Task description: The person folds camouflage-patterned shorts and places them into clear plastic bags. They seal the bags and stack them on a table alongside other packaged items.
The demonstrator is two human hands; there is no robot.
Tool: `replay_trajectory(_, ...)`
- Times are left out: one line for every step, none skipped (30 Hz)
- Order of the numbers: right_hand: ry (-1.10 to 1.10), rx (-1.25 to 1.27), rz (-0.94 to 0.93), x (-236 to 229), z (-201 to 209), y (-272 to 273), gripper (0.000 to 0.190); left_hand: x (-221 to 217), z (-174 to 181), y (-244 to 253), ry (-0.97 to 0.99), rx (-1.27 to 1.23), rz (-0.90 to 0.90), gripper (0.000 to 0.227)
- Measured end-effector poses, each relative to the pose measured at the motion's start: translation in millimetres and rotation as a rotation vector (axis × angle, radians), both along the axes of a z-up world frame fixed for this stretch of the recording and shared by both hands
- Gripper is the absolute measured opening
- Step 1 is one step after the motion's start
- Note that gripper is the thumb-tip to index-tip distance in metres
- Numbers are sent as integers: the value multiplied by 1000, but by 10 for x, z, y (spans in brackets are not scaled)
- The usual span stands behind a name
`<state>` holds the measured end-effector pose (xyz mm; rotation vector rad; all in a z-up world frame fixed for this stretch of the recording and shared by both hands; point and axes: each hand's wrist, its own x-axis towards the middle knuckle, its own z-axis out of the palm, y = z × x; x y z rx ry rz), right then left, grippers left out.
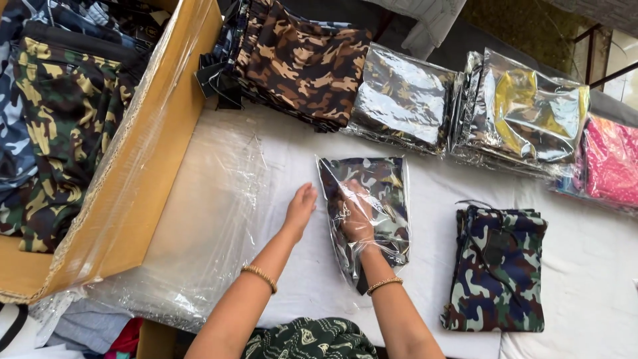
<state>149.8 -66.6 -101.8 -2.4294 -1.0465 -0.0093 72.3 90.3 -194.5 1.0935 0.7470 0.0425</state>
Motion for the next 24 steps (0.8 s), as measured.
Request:
replay_trajectory(0,3,2,37,11,54,38,160,79,35,0,3,2,61)
replay_trajectory(21,139,-12,79,21,103,43,324,158,64,28,-20,0,62)
replay_trajectory(41,276,-31,114,31,152,47,490,238,96,57,-42,-5,63)
replay_trajectory(41,281,-34,161,40,226,47,574,256,112,57,-38,-8,63)
replay_trajectory(130,192,-87,199,53,266,47,651,271,90,79,-22,21,59)
replay_trajectory(218,103,-139,235,66,307,48,725,286,69,101,-6,50,56)
replay_trajectory(217,102,-145,256,2,309,48,758,203,52,99,-7,44,56)
replay_trajectory(214,-116,-165,271,-60,315,49,786,122,39,111,10,43,47)
replay_trajectory(209,-335,-175,292,-120,332,50,811,43,36,122,26,50,38)
replay_trajectory(207,-337,-173,326,-155,330,50,840,-68,15,121,24,52,38)
replay_trajectory(66,-370,-161,337,-196,338,51,840,-183,5,69,34,113,27)
replay_trajectory(-75,-402,-148,347,-238,344,53,839,-299,-8,18,45,174,17)
replay_trajectory(-70,-404,-144,346,-257,341,53,778,-234,-32,23,43,176,17)
replay_trajectory(-156,-341,-193,346,-273,333,55,720,-166,-62,-13,-6,242,13)
replay_trajectory(-243,-272,-250,360,-288,346,57,687,-91,-63,-53,-50,299,9)
replay_trajectory(-240,-270,-255,353,-281,358,57,668,-41,-39,-50,-47,293,9)
replay_trajectory(-253,-271,-271,360,-268,347,57,659,8,-41,-36,-100,298,8)
replay_trajectory(-266,-271,-286,361,-257,341,57,645,55,-39,-22,-152,302,6)
replay_trajectory(-266,-272,-281,367,-310,315,57,633,113,-11,-22,-154,308,6)
replay_trajectory(-240,-269,-180,373,-362,285,56,622,172,14,26,-106,286,5)
replay_trajectory(-211,-262,-86,366,-421,264,55,603,230,51,76,-54,259,4)
replay_trajectory(-208,-261,-86,374,-431,298,55,606,232,67,78,-53,259,4)
replay_trajectory(-180,-281,-73,368,-441,312,55,598,234,64,78,-38,253,2)
replay_trajectory(-151,-301,-59,359,-449,324,55,585,237,59,78,-23,248,3)
